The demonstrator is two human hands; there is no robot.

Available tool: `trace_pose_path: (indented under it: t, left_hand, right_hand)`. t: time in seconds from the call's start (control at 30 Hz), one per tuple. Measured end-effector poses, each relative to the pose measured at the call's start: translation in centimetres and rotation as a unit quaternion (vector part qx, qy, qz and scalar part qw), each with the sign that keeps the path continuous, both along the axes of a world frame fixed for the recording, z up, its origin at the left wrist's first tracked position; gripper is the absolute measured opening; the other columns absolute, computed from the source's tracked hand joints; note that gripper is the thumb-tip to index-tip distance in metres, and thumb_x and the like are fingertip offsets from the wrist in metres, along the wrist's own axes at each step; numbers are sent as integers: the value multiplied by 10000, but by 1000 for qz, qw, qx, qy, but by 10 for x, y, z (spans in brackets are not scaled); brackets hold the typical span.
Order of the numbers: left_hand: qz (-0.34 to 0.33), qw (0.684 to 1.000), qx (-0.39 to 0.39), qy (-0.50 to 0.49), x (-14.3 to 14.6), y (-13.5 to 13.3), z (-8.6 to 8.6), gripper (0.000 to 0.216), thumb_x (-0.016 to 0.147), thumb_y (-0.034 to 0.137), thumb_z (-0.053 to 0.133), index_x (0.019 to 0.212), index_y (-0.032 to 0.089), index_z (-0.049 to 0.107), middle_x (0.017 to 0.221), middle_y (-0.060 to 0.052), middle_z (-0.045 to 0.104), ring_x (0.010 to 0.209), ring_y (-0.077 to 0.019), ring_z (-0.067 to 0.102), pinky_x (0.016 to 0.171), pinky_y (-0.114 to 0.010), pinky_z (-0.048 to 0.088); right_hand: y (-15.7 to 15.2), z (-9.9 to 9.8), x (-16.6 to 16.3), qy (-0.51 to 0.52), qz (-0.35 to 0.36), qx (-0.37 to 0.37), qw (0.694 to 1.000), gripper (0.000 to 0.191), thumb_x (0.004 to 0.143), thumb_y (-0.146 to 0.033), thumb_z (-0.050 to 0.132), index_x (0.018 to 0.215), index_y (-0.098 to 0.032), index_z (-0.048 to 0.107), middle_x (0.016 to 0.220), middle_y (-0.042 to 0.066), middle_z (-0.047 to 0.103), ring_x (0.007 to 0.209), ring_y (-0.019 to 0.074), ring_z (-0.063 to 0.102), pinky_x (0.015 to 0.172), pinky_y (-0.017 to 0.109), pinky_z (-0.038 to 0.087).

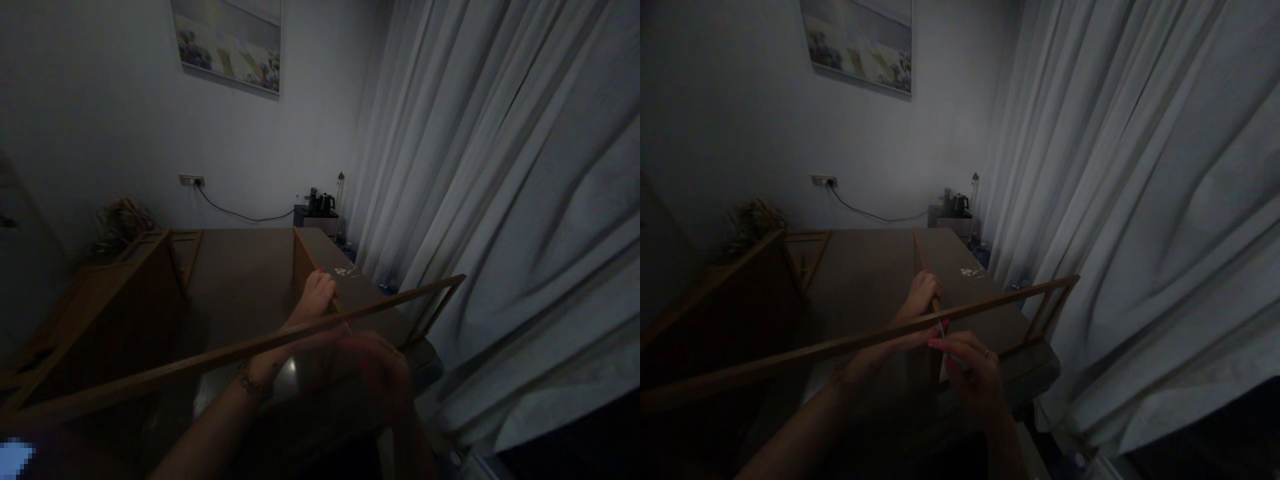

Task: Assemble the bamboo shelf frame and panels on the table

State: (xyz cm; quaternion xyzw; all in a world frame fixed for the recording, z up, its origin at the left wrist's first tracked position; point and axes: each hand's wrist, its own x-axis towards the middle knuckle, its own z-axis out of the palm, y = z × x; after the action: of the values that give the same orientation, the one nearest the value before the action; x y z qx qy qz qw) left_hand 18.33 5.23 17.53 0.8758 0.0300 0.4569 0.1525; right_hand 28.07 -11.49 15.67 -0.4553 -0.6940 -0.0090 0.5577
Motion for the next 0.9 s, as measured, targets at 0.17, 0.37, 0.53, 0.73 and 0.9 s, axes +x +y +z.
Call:
trace_pose_path:
  t: [0.17, 0.37, 0.53, 0.73, 0.9]
  left_hand:
    - [-10, 1000, 12, -16, 2, 3, -2, 495, 804, 710, 354, 816, 216, 350, 823, -29, 441, 853, -221, 434, 986, -535, 374]
    - [2, 1000, 10, -13, 8, 9, -11, 501, 771, 715, 397, 805, 216, 363, 827, -31, 443, 857, -221, 423, 991, -548, 362]
    - [6, 1000, 3, -4, 5, 6, -8, 481, 787, 694, 402, 802, 215, 367, 829, -37, 444, 872, -230, 410, 976, -531, 365]
    - [7, 1000, -5, -1, -4, -5, 3, 432, 847, 644, 353, 831, 213, 368, 859, -44, 444, 889, -227, 405, 964, -483, 377]
    - [-3, 1000, 10, -27, 2, 0, -1, 541, 801, 758, 288, 788, 220, 347, 785, -20, 407, 820, -220, 395, 969, -510, 361]
  right_hand:
    - [0, 1, 7, 21, 60, -12, 998, 263, 966, -198, 524, 1187, -292, 631, 1072, 36, 693, 1000, 179, 644, 838, 296, 523]
    - [2, 1, 7, 61, 77, -13, 995, 139, 940, -204, 582, 1040, -263, 658, 947, 29, 690, 870, 167, 651, 745, 286, 527]
    - [8, 1, 2, 79, 67, 9, 995, 73, 932, -293, 617, 977, -255, 660, 885, 16, 691, 829, 165, 653, 724, 282, 521]
    - [23, 5, -8, 66, 45, 124, 989, 90, 917, -336, 641, 890, -252, 653, 764, -9, 671, 717, 155, 618, 669, 283, 496]
    - [31, 0, -12, 66, 14, 167, 984, 113, 933, -352, 612, 900, -256, 660, 705, -12, 620, 675, 153, 593, 620, 286, 492]
